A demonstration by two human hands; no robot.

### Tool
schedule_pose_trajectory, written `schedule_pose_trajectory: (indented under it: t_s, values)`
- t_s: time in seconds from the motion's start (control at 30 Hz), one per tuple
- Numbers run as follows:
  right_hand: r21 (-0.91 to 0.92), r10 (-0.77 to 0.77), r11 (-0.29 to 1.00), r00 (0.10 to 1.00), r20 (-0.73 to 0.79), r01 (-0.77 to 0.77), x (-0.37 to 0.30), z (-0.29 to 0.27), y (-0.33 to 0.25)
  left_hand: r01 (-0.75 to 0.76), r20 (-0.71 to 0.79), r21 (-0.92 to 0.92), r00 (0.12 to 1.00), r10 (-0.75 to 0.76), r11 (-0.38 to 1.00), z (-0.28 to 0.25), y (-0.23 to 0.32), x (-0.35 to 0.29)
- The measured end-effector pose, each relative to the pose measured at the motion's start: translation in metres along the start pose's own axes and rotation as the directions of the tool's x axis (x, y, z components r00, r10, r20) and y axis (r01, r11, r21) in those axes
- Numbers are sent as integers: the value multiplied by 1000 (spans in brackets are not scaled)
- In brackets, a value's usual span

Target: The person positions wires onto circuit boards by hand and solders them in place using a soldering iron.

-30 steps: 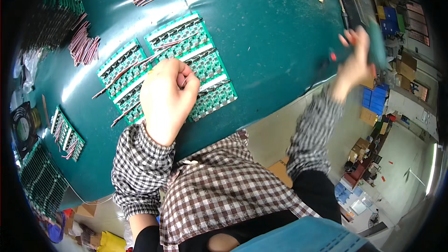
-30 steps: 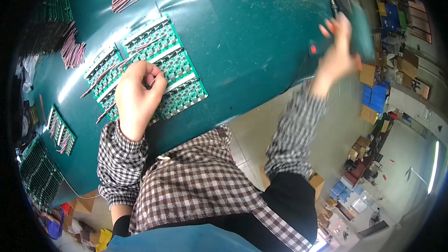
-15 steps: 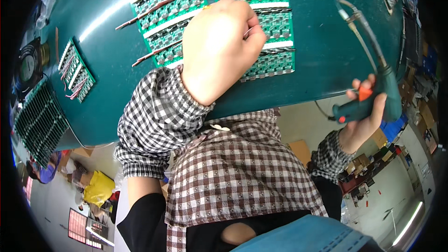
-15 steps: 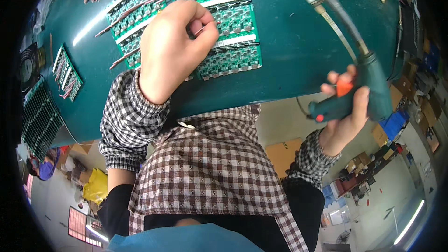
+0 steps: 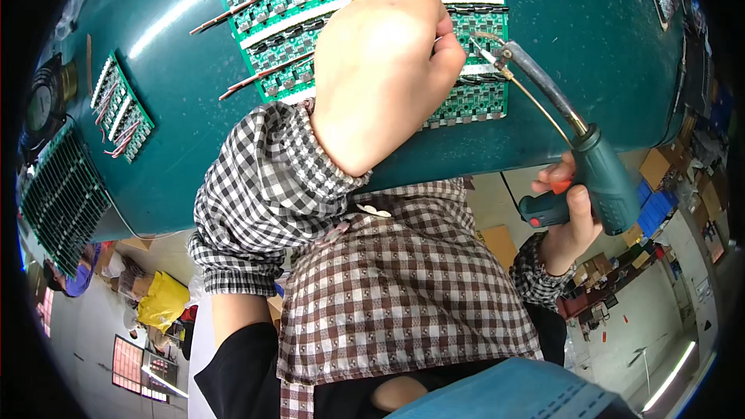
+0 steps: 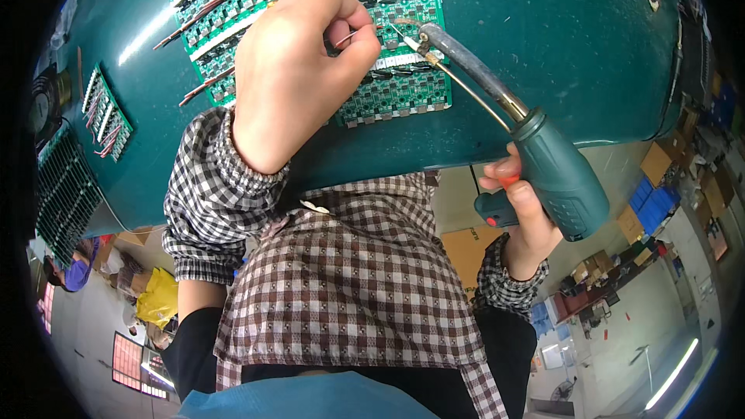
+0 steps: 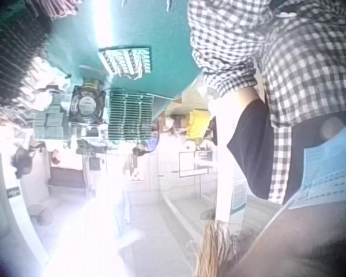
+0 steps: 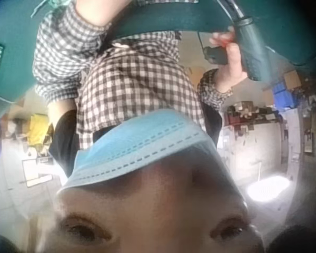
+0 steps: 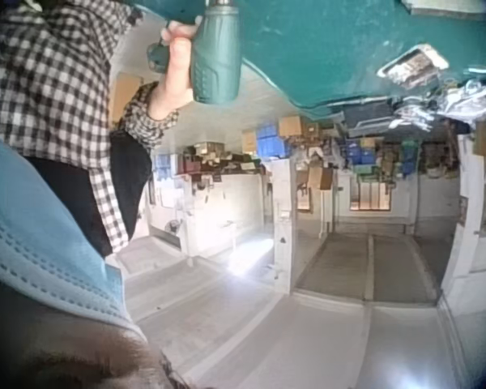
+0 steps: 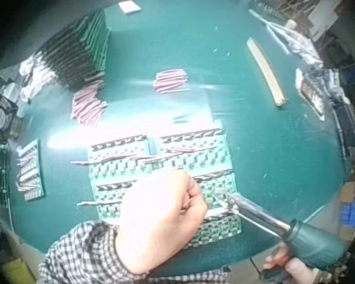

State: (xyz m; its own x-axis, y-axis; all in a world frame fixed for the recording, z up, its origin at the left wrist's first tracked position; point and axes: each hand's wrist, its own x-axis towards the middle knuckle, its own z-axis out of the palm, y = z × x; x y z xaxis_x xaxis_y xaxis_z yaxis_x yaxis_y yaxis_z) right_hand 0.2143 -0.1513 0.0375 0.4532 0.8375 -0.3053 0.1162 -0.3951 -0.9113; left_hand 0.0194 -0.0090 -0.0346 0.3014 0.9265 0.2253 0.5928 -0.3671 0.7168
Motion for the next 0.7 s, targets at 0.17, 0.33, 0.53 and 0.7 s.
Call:
schedule_pose_trajectory:
  t_s: [0.17, 0.33, 0.53, 0.7]
  values:
    - [14, -19, 1000, 999, 26, 19, 0, -3, 1, -2, -18, -1, 1000, 2, 1000, 4, 2, 0]
    - [-1, -8, 1000, 1000, 14, 8, -2, 2, 1, -7, -65, 12, 998, 8, 1000, 6, -1, -3]
    - [-10, -25, 1000, 999, 35, 25, -3, 5, 2, -6, -71, 22, 997, 8, 1000, 5, -3, -4]
    - [-28, -34, 999, 999, 34, 35, -4, 9, 2, -14, -58, 18, 998, 15, 1000, 2, -4, -4]
